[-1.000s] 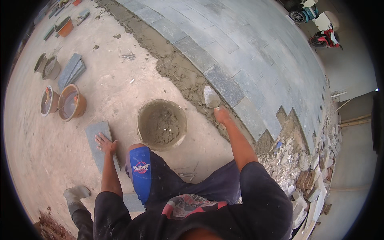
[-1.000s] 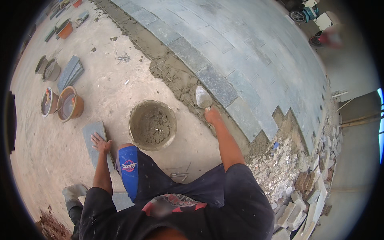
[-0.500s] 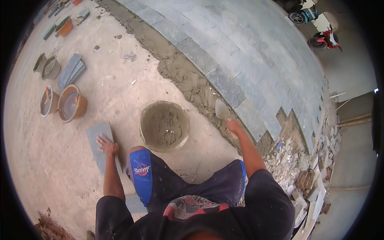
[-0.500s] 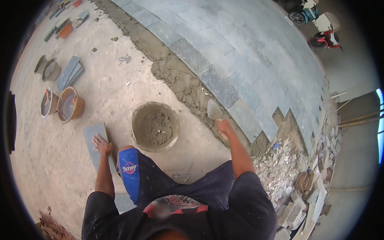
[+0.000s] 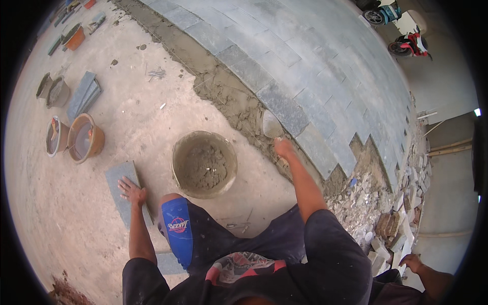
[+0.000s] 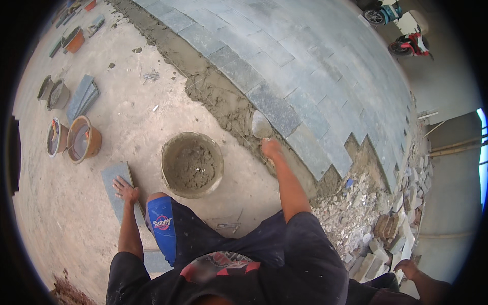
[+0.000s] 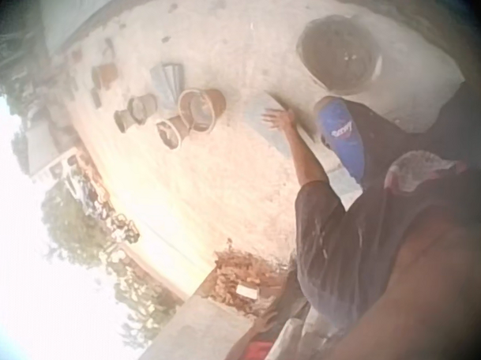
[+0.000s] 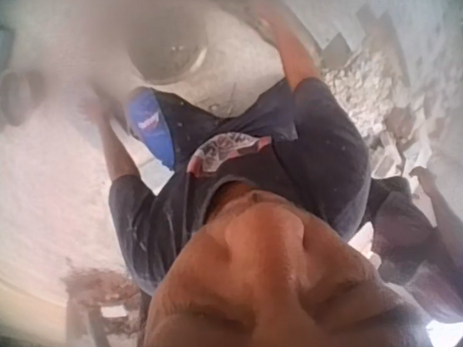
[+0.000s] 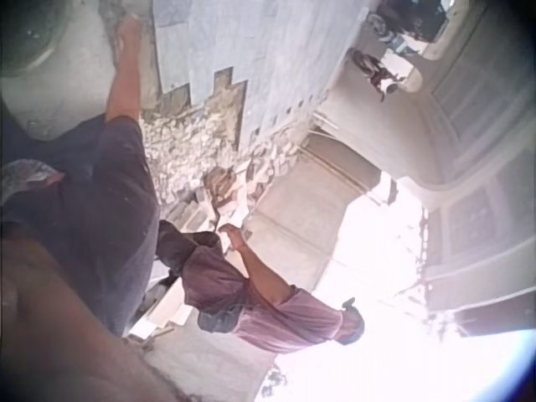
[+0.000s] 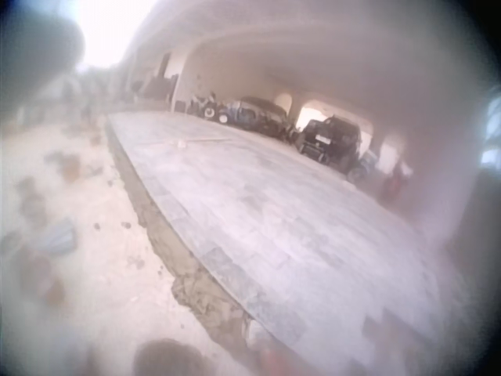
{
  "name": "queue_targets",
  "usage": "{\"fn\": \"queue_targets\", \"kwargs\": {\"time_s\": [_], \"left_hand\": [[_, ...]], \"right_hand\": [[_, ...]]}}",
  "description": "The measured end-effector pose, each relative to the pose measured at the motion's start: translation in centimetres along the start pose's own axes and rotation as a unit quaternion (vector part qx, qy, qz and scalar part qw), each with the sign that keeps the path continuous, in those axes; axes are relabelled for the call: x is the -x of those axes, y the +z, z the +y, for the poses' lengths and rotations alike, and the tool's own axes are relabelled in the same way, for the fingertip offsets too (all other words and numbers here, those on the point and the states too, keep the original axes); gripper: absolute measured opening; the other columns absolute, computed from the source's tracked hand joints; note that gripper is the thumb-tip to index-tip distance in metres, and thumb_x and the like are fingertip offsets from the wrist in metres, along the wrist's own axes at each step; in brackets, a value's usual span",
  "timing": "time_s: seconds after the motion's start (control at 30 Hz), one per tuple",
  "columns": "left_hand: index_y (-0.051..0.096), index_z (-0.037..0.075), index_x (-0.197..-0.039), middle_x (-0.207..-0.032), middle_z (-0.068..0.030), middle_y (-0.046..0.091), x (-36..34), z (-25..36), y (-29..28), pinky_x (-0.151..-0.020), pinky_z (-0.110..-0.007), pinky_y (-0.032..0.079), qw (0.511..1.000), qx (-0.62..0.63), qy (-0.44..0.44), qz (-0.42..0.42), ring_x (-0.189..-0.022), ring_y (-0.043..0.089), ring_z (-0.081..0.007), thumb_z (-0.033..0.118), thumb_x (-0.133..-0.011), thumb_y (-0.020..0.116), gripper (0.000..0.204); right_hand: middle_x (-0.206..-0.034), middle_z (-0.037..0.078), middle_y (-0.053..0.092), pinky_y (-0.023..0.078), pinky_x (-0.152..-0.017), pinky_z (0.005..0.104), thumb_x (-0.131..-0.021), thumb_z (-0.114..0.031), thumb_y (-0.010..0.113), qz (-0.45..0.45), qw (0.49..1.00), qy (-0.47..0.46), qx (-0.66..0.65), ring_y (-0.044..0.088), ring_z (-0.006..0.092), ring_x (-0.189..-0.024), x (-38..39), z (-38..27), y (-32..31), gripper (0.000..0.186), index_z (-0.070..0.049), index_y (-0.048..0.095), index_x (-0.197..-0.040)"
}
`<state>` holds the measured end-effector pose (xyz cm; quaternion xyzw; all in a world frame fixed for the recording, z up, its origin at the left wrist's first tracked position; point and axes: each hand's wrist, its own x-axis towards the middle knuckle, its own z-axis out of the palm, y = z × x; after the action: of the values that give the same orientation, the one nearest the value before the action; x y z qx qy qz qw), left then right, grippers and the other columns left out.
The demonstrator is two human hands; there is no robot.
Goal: The person scoops cement mortar from a bucket with a trowel and spreads it onto a concrete floor along the edge of laid stone tiles. They pick up the bucket and move it to a different section of the floor.
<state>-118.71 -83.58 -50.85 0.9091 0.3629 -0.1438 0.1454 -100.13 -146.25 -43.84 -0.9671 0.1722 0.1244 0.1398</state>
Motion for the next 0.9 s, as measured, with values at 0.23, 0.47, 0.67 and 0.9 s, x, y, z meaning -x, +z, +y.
{"fn": "queue_targets", "kwargs": {"time_s": [0.23, 0.47, 0.67, 0.9], "left_hand": [[-0.010, 0.003, -0.154, -0.161, -0.0237, -0.015, 0.4, -0.5, -1.3, -0.114, -0.066, -0.001, 1.000, -0.001, -0.017, -0.007, -0.148, -0.013, -0.0443, 0.020, -0.073, 0.067, 0.114], [-0.011, 0.003, -0.154, -0.161, -0.0238, -0.015, 0.5, -0.2, -0.9, -0.115, -0.066, 0.000, 1.000, 0.000, -0.011, -0.008, -0.148, -0.014, -0.0440, 0.020, -0.073, 0.069, 0.115], [-0.010, 0.003, -0.154, -0.161, -0.0243, -0.014, 0.2, -0.1, -0.8, -0.115, -0.066, 0.001, 1.000, 0.004, -0.018, -0.001, -0.148, -0.013, -0.0441, 0.024, -0.074, 0.074, 0.118], [-0.009, 0.003, -0.154, -0.160, -0.0245, -0.014, 0.4, 0.1, -0.8, -0.115, -0.066, 0.001, 1.000, -0.003, -0.022, 0.001, -0.148, -0.013, -0.0442, 0.025, -0.074, 0.074, 0.118]], "right_hand": [[-0.112, 0.034, 0.060, 0.044, -0.098, 0.0479, -0.096, -0.042, 0.043, -0.063, 0.995, 0.071, -0.039, 0.059, 0.0455, -0.108, 5.3, 4.7, -0.6, 0.061, 0.013, 0.056, -0.119], [-0.064, 0.015, 0.055, 0.050, -0.047, 0.0444, -0.098, -0.050, 0.044, -0.077, 0.852, 0.275, -0.439, 0.058, 0.0284, -0.051, 10.8, 2.7, 3.1, 0.052, 0.000, 0.054, -0.106], [-0.082, 0.008, 0.051, 0.046, -0.053, 0.0402, -0.101, -0.050, 0.043, -0.058, 0.585, 0.326, -0.741, 0.051, 0.0226, -0.061, 9.3, -10.8, 5.7, 0.040, -0.010, 0.045, -0.102], [-0.079, 0.009, 0.051, 0.047, -0.053, 0.0413, -0.101, -0.049, 0.040, -0.135, 0.662, 0.260, -0.689, 0.052, 0.0232, -0.060, 3.2, -18.0, 5.1, 0.042, -0.007, 0.043, -0.105]]}}
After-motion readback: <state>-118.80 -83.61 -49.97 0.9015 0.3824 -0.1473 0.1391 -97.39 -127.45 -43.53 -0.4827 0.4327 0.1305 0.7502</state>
